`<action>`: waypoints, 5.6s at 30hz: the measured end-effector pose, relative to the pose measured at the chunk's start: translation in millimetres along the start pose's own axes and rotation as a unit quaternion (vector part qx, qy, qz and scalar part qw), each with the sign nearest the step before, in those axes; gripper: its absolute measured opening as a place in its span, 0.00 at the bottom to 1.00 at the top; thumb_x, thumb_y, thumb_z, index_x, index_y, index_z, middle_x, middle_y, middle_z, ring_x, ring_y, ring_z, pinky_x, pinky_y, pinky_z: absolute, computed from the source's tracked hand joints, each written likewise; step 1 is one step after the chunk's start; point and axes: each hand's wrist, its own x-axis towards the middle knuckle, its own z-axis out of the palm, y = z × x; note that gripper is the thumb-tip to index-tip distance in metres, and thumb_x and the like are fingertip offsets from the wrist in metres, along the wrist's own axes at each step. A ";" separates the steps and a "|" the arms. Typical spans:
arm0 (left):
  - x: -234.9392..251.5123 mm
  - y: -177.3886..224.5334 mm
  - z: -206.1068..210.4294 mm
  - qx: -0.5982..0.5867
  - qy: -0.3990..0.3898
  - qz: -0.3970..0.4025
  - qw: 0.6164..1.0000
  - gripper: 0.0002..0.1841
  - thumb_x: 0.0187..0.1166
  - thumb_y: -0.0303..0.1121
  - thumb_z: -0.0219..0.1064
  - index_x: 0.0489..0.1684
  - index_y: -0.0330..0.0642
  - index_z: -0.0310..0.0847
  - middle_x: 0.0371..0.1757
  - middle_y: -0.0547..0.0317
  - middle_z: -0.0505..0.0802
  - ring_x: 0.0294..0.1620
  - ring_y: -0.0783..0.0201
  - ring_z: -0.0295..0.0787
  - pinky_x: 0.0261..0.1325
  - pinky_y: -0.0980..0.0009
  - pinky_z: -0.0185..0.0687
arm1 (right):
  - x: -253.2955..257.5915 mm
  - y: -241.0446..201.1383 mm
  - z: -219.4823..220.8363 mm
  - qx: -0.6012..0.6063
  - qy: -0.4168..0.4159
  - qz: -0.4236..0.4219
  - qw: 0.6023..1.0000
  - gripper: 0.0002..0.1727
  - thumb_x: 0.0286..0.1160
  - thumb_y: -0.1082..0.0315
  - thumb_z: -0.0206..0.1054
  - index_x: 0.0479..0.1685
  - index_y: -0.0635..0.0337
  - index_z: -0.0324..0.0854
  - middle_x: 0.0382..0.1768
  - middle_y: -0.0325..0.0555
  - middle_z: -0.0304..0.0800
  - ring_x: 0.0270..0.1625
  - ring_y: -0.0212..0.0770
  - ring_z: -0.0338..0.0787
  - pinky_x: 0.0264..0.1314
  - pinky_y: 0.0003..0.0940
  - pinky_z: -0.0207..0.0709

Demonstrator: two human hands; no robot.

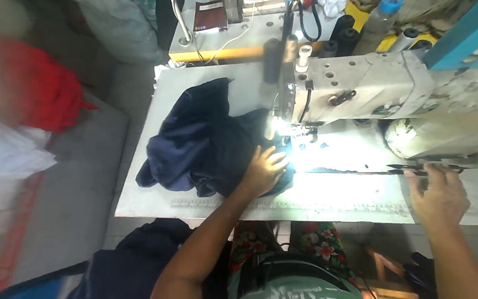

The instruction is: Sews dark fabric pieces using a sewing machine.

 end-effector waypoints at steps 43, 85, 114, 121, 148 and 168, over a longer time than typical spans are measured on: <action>22.6 44.5 -48.0 -0.165 -0.108 0.001 0.980 0.13 0.81 0.33 0.67 0.29 0.37 0.92 0.37 0.52 0.93 0.42 0.57 0.89 0.48 0.61 0.84 | -1.7 -179.7 55.4 0.271 -0.083 -0.418 0.863 0.08 0.71 0.76 0.67 0.36 0.64 0.93 0.45 0.53 0.97 0.53 0.51 0.96 0.58 0.43 0.88; 20.3 -29.3 -13.8 -0.008 -0.035 -0.090 0.995 0.13 0.85 0.36 0.61 0.53 0.37 0.87 0.76 0.53 0.87 0.82 0.48 0.77 0.84 0.37 0.61 | -18.3 -198.7 60.2 0.171 -0.055 -0.361 0.915 0.11 0.73 0.80 0.66 0.44 0.59 0.93 0.57 0.49 0.97 0.62 0.51 0.94 0.57 0.53 0.84; 35.7 -49.6 -58.0 0.033 -0.190 -0.079 0.978 0.21 0.88 0.47 0.61 0.72 0.49 0.85 0.81 0.44 0.82 0.81 0.39 0.75 0.79 0.33 0.62 | -1.8 -198.2 75.8 0.235 -0.040 -0.351 0.905 0.12 0.75 0.75 0.65 0.49 0.61 0.94 0.58 0.54 0.95 0.64 0.56 0.92 0.68 0.54 0.81; 25.6 -47.7 -98.1 0.126 -0.200 -0.006 0.972 0.21 0.81 0.53 0.67 0.55 0.47 0.94 0.46 0.43 0.93 0.55 0.39 0.88 0.68 0.34 0.68 | -1.6 -198.8 70.9 0.241 -0.069 -0.338 0.907 0.13 0.76 0.76 0.65 0.53 0.63 0.93 0.59 0.55 0.95 0.64 0.58 0.92 0.68 0.56 0.80; 5.3 50.3 -58.0 -0.099 -0.152 -0.102 0.978 0.20 0.89 0.39 0.60 0.43 0.29 0.92 0.69 0.42 0.90 0.79 0.43 0.80 0.79 0.42 0.71 | -46.4 -181.0 46.1 0.262 -0.107 -0.378 0.881 0.11 0.72 0.78 0.66 0.45 0.62 0.94 0.55 0.52 0.97 0.61 0.55 0.95 0.57 0.58 0.87; -18.5 8.4 -41.3 -0.060 -0.108 -0.085 0.989 0.14 0.76 0.20 0.64 0.55 0.38 0.90 0.74 0.49 0.88 0.82 0.40 0.76 0.85 0.37 0.61 | -58.5 -189.2 43.1 0.167 -0.050 -0.361 0.916 0.15 0.76 0.75 0.63 0.49 0.52 0.95 0.56 0.44 0.98 0.57 0.48 0.97 0.50 0.53 0.86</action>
